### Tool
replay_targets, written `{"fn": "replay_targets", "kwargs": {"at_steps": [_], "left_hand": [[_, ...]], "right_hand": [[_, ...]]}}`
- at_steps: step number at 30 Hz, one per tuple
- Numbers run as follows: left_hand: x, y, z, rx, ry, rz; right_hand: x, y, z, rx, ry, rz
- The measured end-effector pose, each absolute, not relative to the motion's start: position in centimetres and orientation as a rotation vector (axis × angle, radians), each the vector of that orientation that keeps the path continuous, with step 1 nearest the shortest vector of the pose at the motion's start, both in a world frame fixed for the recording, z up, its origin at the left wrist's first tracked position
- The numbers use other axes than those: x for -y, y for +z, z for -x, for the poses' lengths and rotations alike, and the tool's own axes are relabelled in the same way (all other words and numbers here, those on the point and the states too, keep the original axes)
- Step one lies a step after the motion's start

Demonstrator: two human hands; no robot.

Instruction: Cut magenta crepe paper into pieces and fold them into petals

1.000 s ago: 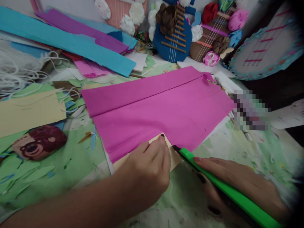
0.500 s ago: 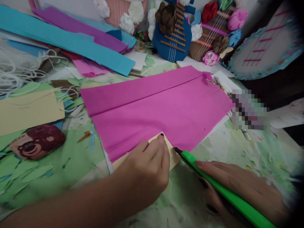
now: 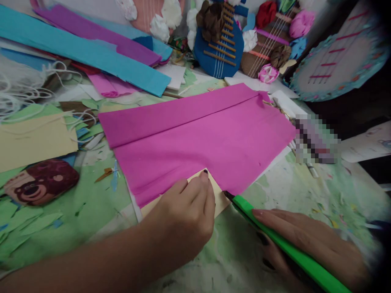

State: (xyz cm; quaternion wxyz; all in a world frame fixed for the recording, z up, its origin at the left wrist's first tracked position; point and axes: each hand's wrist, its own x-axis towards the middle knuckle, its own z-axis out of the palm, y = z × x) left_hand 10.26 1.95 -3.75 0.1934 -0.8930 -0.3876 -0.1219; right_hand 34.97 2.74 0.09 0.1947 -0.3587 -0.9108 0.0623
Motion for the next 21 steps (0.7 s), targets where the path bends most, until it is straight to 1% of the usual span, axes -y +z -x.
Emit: {"fn": "replay_targets", "kwargs": {"at_steps": [3,6,11,14,16,21], "left_hand": [[-2.0,-3.7,-10.3,1.106,-0.344,2.498],[-2.0,-3.7,-10.2,1.102,-0.338,2.501],[-2.0,-3.6,-10.2,1.081,-0.339,2.516],[-2.0,-3.7,-10.2,1.089,-0.343,2.515],[-2.0,-3.8,-10.2,1.089,-0.341,2.514],[-1.8,-4.1,-10.3,1.119,-0.336,2.508]], "right_hand": [[-3.1,0.2,-35.8,2.703,0.197,0.810],[-3.0,0.2,-36.0,2.685,0.100,0.852],[-2.1,0.0,-35.5,2.610,0.063,0.955],[-1.9,0.0,-35.7,2.615,-0.007,0.906],[-2.0,0.1,-35.9,2.671,-0.011,0.833],[-2.6,0.3,-36.1,2.667,0.041,0.849]]}}
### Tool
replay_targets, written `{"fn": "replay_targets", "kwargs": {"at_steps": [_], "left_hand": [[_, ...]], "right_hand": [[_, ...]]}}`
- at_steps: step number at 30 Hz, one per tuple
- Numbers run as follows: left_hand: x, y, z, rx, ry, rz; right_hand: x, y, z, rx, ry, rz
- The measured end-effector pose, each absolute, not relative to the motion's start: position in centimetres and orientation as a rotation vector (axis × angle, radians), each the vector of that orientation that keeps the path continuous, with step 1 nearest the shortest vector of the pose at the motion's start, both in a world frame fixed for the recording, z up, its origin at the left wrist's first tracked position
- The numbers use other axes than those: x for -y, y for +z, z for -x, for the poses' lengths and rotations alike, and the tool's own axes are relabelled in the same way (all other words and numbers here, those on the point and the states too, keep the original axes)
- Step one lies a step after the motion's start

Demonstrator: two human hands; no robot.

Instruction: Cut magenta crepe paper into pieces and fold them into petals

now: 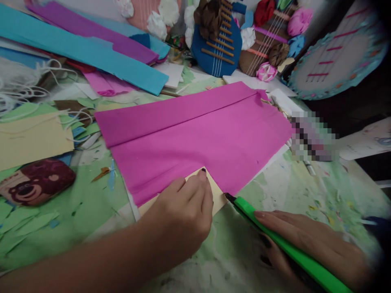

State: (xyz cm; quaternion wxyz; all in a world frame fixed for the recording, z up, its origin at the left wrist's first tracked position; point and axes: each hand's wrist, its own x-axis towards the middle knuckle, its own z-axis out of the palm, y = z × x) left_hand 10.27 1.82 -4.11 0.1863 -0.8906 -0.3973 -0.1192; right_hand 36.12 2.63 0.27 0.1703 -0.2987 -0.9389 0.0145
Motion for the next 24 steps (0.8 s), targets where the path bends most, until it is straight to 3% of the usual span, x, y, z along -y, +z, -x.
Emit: {"fn": "replay_targets", "kwargs": {"at_steps": [3,13,19,24], "left_hand": [[-1.8,-4.2,-10.3,1.125,-0.342,2.512],[-1.8,-4.1,-10.1,1.133,-0.355,2.539],[-1.8,-4.1,-10.2,1.141,-0.358,2.554],[-1.8,-4.1,-10.2,1.143,-0.358,2.556]], "right_hand": [[-2.6,0.2,-36.0,2.712,0.145,0.804],[-2.7,0.1,-36.8,2.749,0.022,0.717],[-1.1,-0.5,-35.4,2.470,0.018,1.037],[-0.4,-0.8,-35.0,2.401,0.072,1.036]]}}
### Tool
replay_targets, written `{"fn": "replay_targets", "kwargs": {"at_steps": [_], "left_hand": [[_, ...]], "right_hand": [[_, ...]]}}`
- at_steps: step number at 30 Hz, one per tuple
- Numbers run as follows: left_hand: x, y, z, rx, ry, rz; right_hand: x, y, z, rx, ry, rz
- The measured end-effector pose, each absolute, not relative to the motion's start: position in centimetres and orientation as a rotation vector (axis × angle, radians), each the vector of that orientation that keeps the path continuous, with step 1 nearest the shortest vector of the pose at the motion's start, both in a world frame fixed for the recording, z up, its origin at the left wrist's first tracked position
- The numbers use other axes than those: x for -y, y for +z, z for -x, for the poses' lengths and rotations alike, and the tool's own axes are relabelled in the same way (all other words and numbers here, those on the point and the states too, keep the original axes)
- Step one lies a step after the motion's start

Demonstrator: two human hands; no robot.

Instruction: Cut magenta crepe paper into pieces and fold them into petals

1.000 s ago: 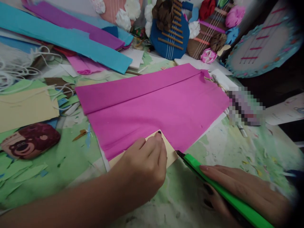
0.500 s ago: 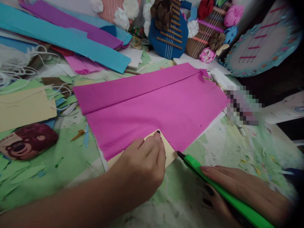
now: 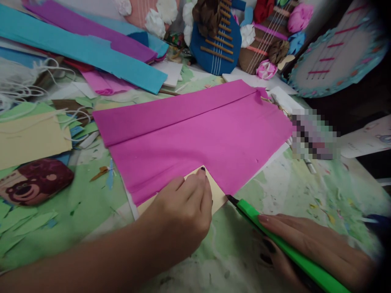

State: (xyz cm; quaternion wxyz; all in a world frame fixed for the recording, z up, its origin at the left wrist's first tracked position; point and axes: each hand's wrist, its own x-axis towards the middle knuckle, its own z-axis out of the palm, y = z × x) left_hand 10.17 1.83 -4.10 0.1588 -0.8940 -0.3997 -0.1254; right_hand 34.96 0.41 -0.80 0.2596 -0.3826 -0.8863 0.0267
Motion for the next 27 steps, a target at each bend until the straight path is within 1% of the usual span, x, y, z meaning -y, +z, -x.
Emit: {"fn": "replay_targets", "kwargs": {"at_steps": [12,27], "left_hand": [[-1.8,-4.1,-10.2,1.129,-0.390,2.538],[-1.8,-4.2,-10.2,1.188,-0.421,2.609]], "right_hand": [[0.4,-1.2,-35.3,2.338,0.067,1.174],[0.7,-1.0,-35.5,2.364,0.118,1.172]]}}
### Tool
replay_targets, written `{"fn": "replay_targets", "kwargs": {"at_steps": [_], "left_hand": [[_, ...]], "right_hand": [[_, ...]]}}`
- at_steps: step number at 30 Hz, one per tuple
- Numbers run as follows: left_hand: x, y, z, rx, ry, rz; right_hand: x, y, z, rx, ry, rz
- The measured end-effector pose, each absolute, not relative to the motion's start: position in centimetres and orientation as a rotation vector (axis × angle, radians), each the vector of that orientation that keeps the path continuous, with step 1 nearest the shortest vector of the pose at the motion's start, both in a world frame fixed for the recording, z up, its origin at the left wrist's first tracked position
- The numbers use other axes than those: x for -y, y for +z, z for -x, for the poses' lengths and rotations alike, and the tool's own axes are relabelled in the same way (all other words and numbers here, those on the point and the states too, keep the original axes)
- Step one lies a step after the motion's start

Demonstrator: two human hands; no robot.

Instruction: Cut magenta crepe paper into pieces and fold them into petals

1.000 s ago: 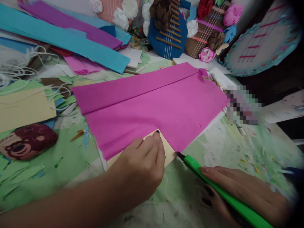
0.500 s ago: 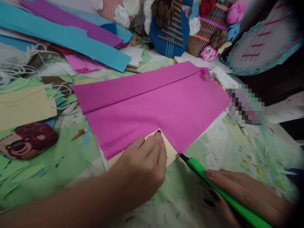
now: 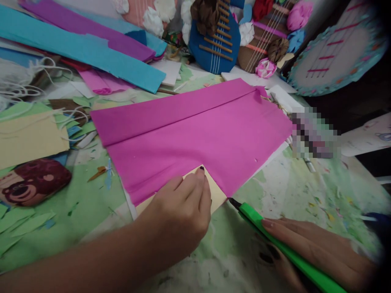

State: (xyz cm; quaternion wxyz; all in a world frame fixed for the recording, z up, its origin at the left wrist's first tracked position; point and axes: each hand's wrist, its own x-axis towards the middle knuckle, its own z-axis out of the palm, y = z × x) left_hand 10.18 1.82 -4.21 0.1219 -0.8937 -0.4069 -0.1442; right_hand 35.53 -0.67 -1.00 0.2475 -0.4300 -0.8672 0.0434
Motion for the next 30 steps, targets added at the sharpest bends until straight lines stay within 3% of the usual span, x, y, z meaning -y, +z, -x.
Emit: {"fn": "replay_targets", "kwargs": {"at_steps": [18,30], "left_hand": [[-1.8,-4.2,-10.1,1.178,-0.430,2.632],[-2.0,-2.9,-10.4,1.243,-0.536,2.584]], "right_hand": [[1.1,-1.1,-35.6,2.344,0.119,1.144],[-3.0,1.5,-37.0,2.469,-0.200,1.133]]}}
